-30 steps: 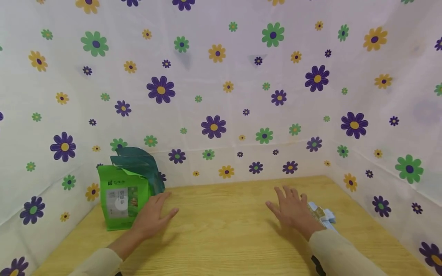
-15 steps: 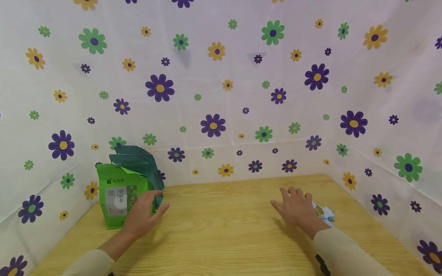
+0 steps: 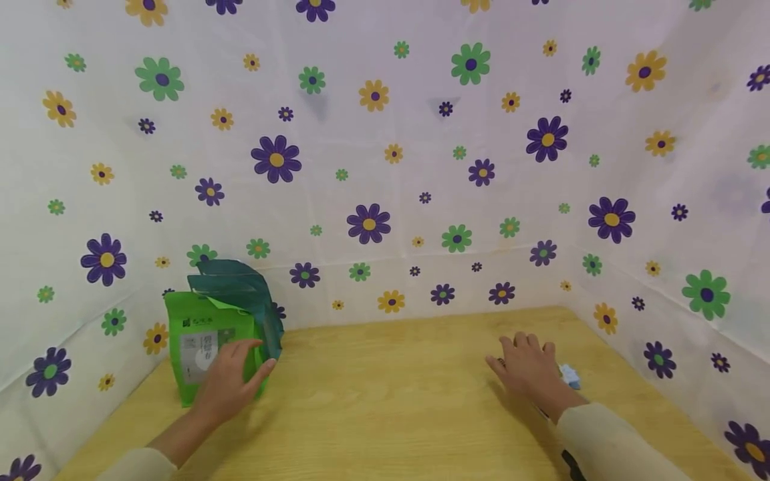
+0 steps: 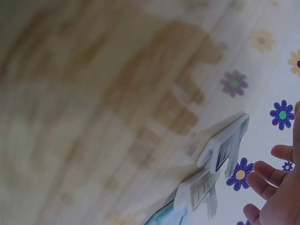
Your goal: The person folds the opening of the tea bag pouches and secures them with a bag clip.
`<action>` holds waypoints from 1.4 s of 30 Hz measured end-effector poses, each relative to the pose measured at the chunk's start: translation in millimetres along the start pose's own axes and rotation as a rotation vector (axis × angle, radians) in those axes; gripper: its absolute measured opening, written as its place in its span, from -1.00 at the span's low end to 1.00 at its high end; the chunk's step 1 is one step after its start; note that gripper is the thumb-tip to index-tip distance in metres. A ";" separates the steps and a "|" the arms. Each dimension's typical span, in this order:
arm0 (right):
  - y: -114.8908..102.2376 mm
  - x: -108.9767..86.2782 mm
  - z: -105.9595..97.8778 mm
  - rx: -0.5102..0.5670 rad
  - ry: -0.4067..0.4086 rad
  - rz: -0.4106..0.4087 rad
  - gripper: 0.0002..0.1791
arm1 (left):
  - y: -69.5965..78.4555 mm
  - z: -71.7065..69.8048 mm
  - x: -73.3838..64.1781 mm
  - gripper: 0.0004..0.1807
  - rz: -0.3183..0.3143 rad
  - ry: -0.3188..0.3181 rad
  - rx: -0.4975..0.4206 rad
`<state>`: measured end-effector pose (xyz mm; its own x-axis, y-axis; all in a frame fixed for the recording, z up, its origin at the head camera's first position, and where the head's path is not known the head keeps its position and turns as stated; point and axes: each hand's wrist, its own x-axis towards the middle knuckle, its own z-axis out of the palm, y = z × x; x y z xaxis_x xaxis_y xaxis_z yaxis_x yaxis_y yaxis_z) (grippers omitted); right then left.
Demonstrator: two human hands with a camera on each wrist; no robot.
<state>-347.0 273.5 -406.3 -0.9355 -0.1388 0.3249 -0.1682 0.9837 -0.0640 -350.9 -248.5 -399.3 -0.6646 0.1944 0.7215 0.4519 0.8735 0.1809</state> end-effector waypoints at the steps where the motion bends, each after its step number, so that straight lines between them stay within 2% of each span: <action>1: 1.0 -1.6 0.9 -0.003 -0.008 0.002 -0.33 | -0.6 -1.0 -1.4 -0.48 0.011 0.016 0.003; 5: 5.5 -6.3 2.4 -0.005 -0.036 0.001 -0.36 | -3.4 -4.4 -5.8 -0.51 0.042 0.066 0.003; 12: 12.8 -6.9 -1.5 -0.034 -0.033 -0.006 -0.41 | -14.2 -12.2 -5.1 -0.51 0.041 0.126 0.010; 21: 21.2 -10.8 -5.9 -0.072 -0.073 -0.002 -0.52 | -30.6 -24.2 -11.3 -0.48 0.006 0.116 0.057; 30: 31.1 -16.2 -12.6 -0.056 -0.108 0.011 -0.62 | -51.3 -29.1 -13.7 -0.46 -0.020 0.149 0.142; 36: 35.9 -19.7 -12.0 -0.067 -0.095 0.009 -0.65 | -59.5 -34.4 -14.2 -0.46 -0.039 0.168 0.175; 39: 37.5 -21.0 -11.4 -0.075 -0.093 0.000 -0.68 | -63.8 -37.9 -16.0 -0.45 -0.064 0.173 0.191; 42: 38.5 -21.1 -11.4 -0.081 -0.101 -0.006 -0.68 | -70.5 -41.0 -18.8 -0.39 -0.120 0.167 0.208</action>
<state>-330.1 315.6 -404.8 -0.9618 -0.1515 0.2282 -0.1520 0.9883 0.0153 -345.9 -332.1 -398.2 -0.5912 0.0231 0.8062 0.2328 0.9619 0.1432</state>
